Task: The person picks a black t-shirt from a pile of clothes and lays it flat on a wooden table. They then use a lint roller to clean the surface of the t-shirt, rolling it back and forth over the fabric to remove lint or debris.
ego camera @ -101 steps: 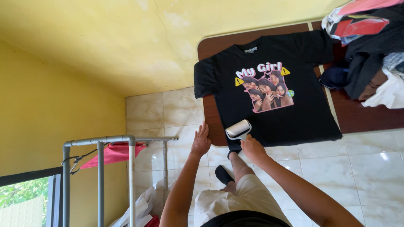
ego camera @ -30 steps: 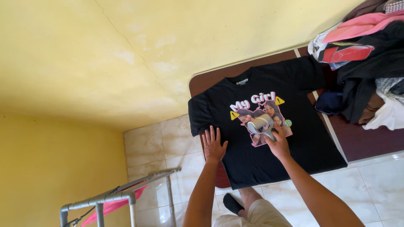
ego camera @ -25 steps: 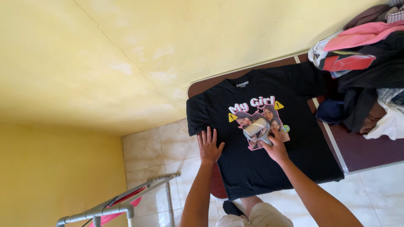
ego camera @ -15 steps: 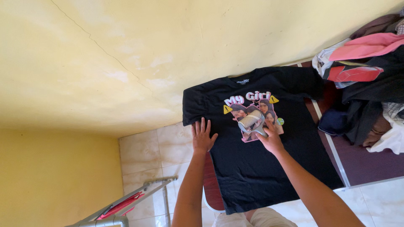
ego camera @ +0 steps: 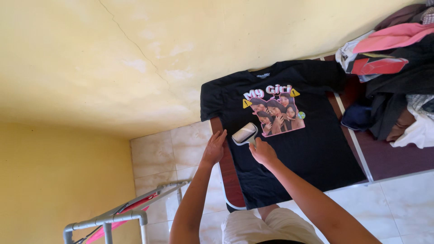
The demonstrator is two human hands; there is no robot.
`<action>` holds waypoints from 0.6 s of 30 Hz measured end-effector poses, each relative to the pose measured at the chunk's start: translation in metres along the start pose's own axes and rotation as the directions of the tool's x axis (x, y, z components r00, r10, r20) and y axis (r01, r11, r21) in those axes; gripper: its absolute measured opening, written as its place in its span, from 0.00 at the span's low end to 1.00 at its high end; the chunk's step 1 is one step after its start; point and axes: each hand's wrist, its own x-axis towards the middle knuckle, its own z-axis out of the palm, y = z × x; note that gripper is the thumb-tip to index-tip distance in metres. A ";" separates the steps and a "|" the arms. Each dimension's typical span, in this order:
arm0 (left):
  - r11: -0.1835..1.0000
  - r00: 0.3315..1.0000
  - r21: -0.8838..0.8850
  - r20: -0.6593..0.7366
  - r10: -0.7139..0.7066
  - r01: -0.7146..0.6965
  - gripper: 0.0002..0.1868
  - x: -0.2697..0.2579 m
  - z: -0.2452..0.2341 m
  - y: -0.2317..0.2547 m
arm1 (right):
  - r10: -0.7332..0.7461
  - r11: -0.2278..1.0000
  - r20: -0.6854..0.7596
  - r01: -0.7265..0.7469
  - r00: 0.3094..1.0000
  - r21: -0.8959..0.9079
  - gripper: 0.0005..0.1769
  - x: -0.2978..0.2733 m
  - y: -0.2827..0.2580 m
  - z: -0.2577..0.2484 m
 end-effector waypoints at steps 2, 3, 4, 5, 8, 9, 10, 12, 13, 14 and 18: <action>1.000 0.999 -0.003 0.023 0.022 -0.022 0.39 -0.007 0.001 0.003 | 0.058 0.998 -0.004 -0.058 0.998 -0.009 0.22 -0.018 0.001 0.011; 0.999 0.998 0.019 0.058 0.038 -0.039 0.39 -0.011 0.002 0.006 | 0.087 0.996 -0.009 -0.087 0.996 -0.013 0.22 -0.028 0.002 0.015; 0.998 0.994 0.039 0.093 0.052 -0.056 0.38 -0.016 0.005 0.009 | 0.090 0.996 -0.005 -0.090 0.996 -0.020 0.22 -0.039 0.006 0.018; 0.992 0.987 0.086 0.141 0.076 -0.088 0.36 -0.016 0.009 0.011 | 0.092 0.995 -0.001 -0.092 0.996 -0.026 0.22 -0.049 0.013 0.018; 0.970 0.960 0.194 0.267 0.089 -0.144 0.30 -0.030 0.024 0.015 | 0.124 0.992 0.033 -0.122 0.992 -0.042 0.24 -0.107 0.040 0.029; 0.967 0.960 0.220 0.273 0.065 -0.128 0.31 -0.034 0.030 0.017 | 0.134 0.990 0.040 -0.132 0.990 -0.049 0.24 -0.125 0.050 0.031; 0.962 0.959 0.245 0.280 0.044 -0.116 0.31 -0.038 0.036 0.017 | 0.176 0.984 0.108 -0.176 0.978 -0.008 0.25 -0.147 0.061 0.033; 0.948 0.962 0.302 0.272 0.015 -0.101 0.30 -0.040 0.046 0.018 | 0.220 0.974 0.168 -0.225 0.961 0.007 0.25 -0.188 0.081 0.041; 0.939 0.964 0.332 0.265 -0.001 -0.090 0.30 -0.042 0.050 0.019 | 0.229 0.973 0.159 -0.229 0.960 -0.018 0.26 -0.209 0.090 0.045; 0.929 0.968 0.361 0.251 -0.007 -0.087 0.33 -0.046 0.054 0.021 | 0.233 0.972 0.152 -0.228 0.960 -0.050 0.26 -0.225 0.100 0.048; 0.930 0.979 0.368 0.193 -0.065 -0.011 0.39 -0.067 0.065 0.037 | 0.227 0.973 0.130 -0.220 0.965 -0.066 0.28 -0.248 0.118 0.058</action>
